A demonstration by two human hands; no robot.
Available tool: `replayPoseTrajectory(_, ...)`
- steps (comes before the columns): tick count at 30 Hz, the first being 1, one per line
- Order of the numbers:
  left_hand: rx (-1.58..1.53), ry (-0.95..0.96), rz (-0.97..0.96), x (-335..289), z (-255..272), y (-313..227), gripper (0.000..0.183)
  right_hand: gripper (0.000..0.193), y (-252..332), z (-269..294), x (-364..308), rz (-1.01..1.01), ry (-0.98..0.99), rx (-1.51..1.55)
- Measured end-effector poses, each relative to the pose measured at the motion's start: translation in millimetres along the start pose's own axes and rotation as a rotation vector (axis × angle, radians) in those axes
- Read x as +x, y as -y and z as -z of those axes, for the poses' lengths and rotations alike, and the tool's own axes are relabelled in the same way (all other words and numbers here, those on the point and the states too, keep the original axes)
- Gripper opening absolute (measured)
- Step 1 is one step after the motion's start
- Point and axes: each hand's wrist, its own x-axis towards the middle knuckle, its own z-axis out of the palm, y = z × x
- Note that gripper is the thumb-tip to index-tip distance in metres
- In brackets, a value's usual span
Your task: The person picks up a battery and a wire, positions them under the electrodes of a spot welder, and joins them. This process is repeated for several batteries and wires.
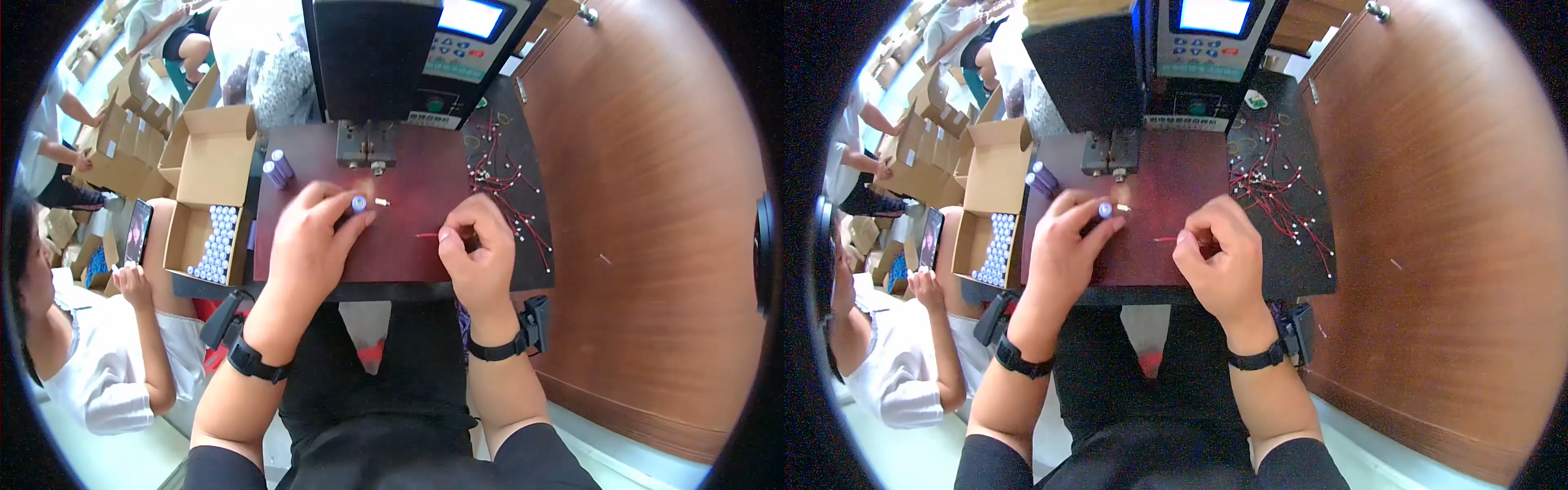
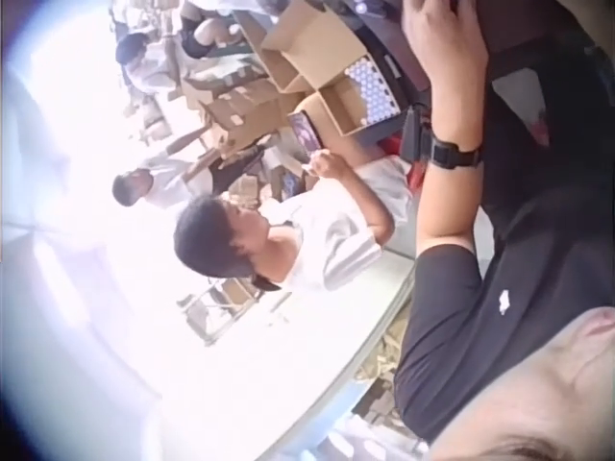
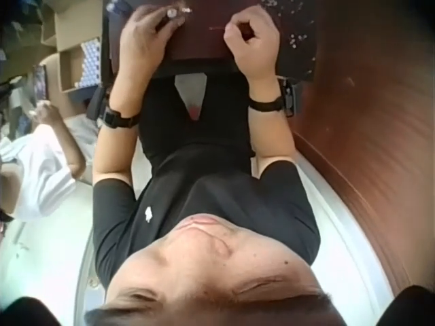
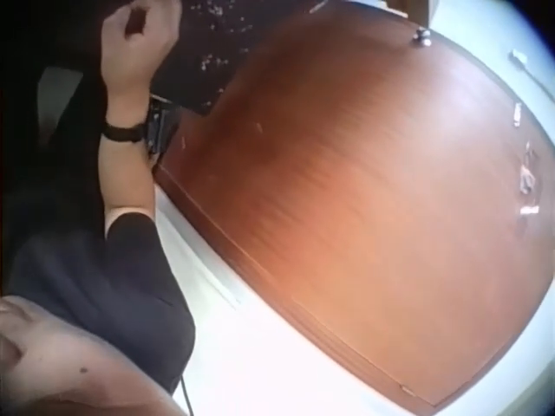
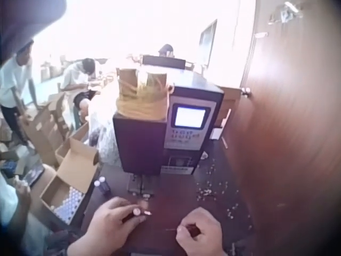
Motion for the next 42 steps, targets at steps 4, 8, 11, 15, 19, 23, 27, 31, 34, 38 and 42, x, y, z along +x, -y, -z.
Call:
replayPoseTrajectory(4,-0.05,-0.006,0.039,20.7,-6.9,4.0,0.021,0.012,-7.6,-7.1,14.8,0.022,0.025,0.002)
replayPoseTrajectory(8,-0.046,0.025,0.057,26.2,-12.9,9.4,0.022,0.012,-15.4,-13.0,17.3,-0.008,0.019,-0.008)
replayPoseTrajectory(11,-0.085,-0.005,0.046,27.7,-14.5,9.3,0.021,0.012,-17.8,-14.1,20.6,-0.035,-0.006,0.01)
replayPoseTrajectory(15,-0.06,-0.013,0.072,29.0,-14.2,7.5,0.019,0.011,-23.7,-16.3,22.5,-0.036,0.006,0.038)
replayPoseTrajectory(19,-0.062,-0.039,0.054,29.6,-15.8,8.4,0.017,0.011,-21.7,-18.4,25.2,-0.069,0.023,0.04)
replayPoseTrajectory(23,-0.05,-0.062,0.036,29.3,-19.9,9.7,0.017,0.011,-24.5,-18.1,24.1,-0.057,0.017,0.003)
replayPoseTrajectory(27,-0.107,-0.046,0.075,29.0,-15.6,6.9,0.017,0.011,-19.7,-21.6,25.0,-0.092,0.02,0.011)
replayPoseTrajectory(31,-0.016,-0.064,0.053,26.6,-15.6,7.0,0.017,0.007,-18.9,-20.8,22.1,-0.135,0.044,0.026)
replayPoseTrajectory(34,0.028,-0.055,0.043,28.3,-16.9,9.9,0.021,0.005,-20.1,-18.7,22.5,-0.122,0.071,-0.02)
replayPoseTrajectory(38,0.026,-0.058,0.013,28.9,-17.5,9.8,0.023,0.006,-24.7,-20.5,26.3,-0.109,0.038,-0.026)
replayPoseTrajectory(42,-0.125,-0.104,-0.052,27.2,-25.6,23.5,0.021,0.008,-27.1,-24.1,24.4,-0.203,0.02,0.028)
